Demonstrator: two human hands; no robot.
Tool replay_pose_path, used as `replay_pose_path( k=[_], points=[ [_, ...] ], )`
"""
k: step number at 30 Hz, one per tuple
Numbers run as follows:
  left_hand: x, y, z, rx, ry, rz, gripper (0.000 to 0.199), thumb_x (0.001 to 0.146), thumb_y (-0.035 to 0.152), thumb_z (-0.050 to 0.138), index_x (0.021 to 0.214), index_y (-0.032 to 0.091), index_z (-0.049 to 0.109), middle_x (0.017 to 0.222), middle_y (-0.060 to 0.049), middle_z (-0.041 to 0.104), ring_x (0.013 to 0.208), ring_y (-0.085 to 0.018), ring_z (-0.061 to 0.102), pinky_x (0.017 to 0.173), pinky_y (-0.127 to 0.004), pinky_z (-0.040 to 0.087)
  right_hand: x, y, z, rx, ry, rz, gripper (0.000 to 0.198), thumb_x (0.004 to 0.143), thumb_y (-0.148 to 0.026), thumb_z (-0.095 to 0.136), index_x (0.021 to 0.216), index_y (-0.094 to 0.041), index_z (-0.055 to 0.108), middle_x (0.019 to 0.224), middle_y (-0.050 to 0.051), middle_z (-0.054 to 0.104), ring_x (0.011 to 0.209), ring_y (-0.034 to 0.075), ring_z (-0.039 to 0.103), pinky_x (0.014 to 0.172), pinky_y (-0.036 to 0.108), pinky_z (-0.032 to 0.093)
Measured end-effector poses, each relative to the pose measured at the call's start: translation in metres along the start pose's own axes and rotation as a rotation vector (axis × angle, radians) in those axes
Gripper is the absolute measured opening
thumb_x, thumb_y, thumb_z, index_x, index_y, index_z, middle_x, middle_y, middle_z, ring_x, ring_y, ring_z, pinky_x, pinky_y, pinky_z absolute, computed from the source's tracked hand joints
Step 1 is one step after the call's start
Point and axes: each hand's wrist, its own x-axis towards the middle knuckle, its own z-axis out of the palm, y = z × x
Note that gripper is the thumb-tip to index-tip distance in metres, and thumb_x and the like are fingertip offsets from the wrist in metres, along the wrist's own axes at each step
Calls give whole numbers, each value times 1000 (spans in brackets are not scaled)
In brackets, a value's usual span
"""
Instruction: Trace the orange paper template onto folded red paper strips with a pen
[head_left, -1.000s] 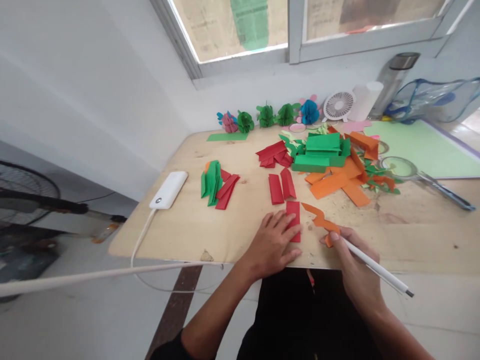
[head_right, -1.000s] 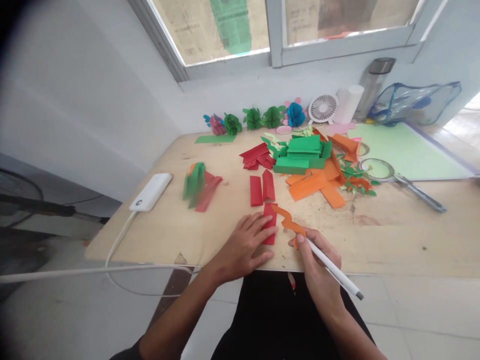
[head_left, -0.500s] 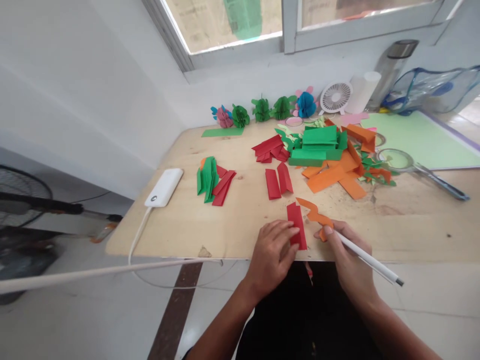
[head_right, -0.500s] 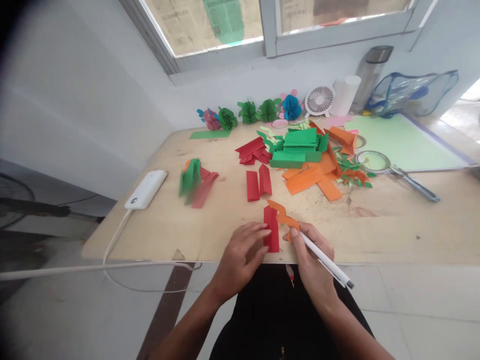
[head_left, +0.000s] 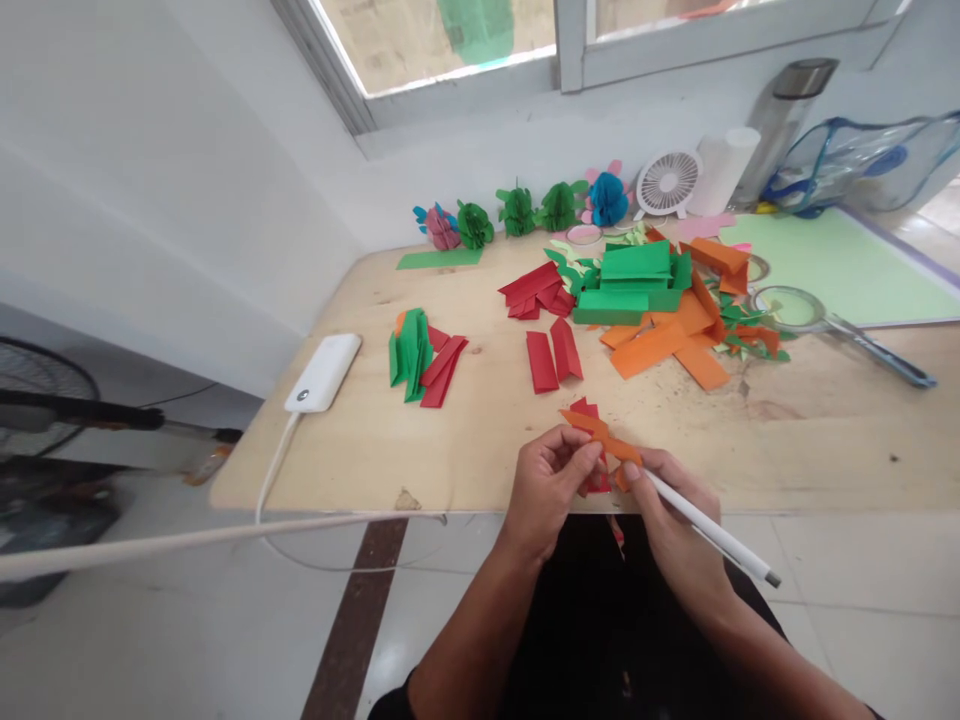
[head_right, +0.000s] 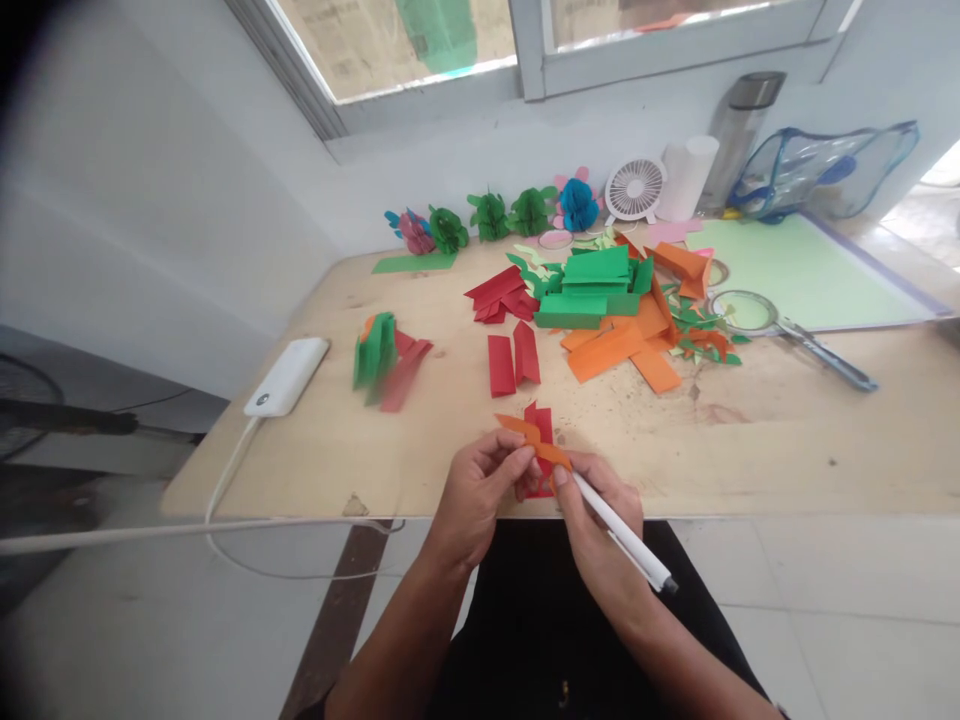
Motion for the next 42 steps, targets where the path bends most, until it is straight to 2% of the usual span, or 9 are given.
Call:
replay_pose_path(
  k=[7,12,18,26,32,35,37,40,42],
  points=[
    [1,10,-21,109,-5,-14,23,73,34,73,70,15,59,60,1,62,57,-9,55,57,-20,40,5,6,-13,-96,-13,-78,20,89,-39,56,95,-25,69,80,1,75,72,17,71,58,24,55],
    [2,17,-31,130,-157,-109,28,70,37,75,69,16,58,61,0,63,59,-12,60,60,-22,42,10,11,-21,-127,-64,-241,18,88,-32,59,104,-26,66,91,2,76,87,17,72,73,26,59],
    [3,19,-32,115,-257,-129,31,71,40,77,71,15,59,63,-1,64,60,-12,60,60,-22,42,13,3,-21,-175,-193,-392,16,87,-27,61,103,-29,65,95,-1,75,81,14,72,74,25,58],
    [4,14,-26,63,-225,-68,30,73,40,76,71,15,59,65,-1,65,59,-10,58,60,-22,42,10,5,-10,-246,-124,-333,11,86,-31,63,94,-26,67,82,0,74,65,14,69,62,25,56],
    [10,10,-27,75,-237,-46,26,75,38,72,72,16,59,64,-1,66,60,-11,59,62,-23,44,10,8,-8,-290,-71,-333,17,88,-36,61,101,-27,67,84,2,74,64,15,68,64,27,58],
    [14,10,-27,124,-242,12,23,78,37,68,72,17,58,65,-1,64,60,-12,58,60,-23,44,11,9,-8,-282,-56,-308,19,87,-39,61,99,-26,67,83,3,74,64,16,69,63,28,58],
    [14,10,-28,235,-178,96,23,84,37,61,73,17,60,67,-1,64,62,-13,59,60,-23,45,12,11,-7,-252,-33,-285,19,86,-39,62,99,-25,67,84,3,74,68,17,70,65,28,58],
    [10,4,-32,532,-7,334,22,92,32,53,82,17,65,79,-4,69,74,-16,62,69,-27,49,15,14,-7,-208,5,-227,22,84,-38,65,101,-25,67,82,2,74,69,16,71,64,26,58],
    [7,-5,-37,732,14,529,18,93,26,52,90,17,68,90,-6,71,87,-19,63,81,-32,50,17,14,-6,-191,16,-187,22,82,-38,66,100,-24,67,80,2,73,67,16,70,61,25,58]
  ],
)
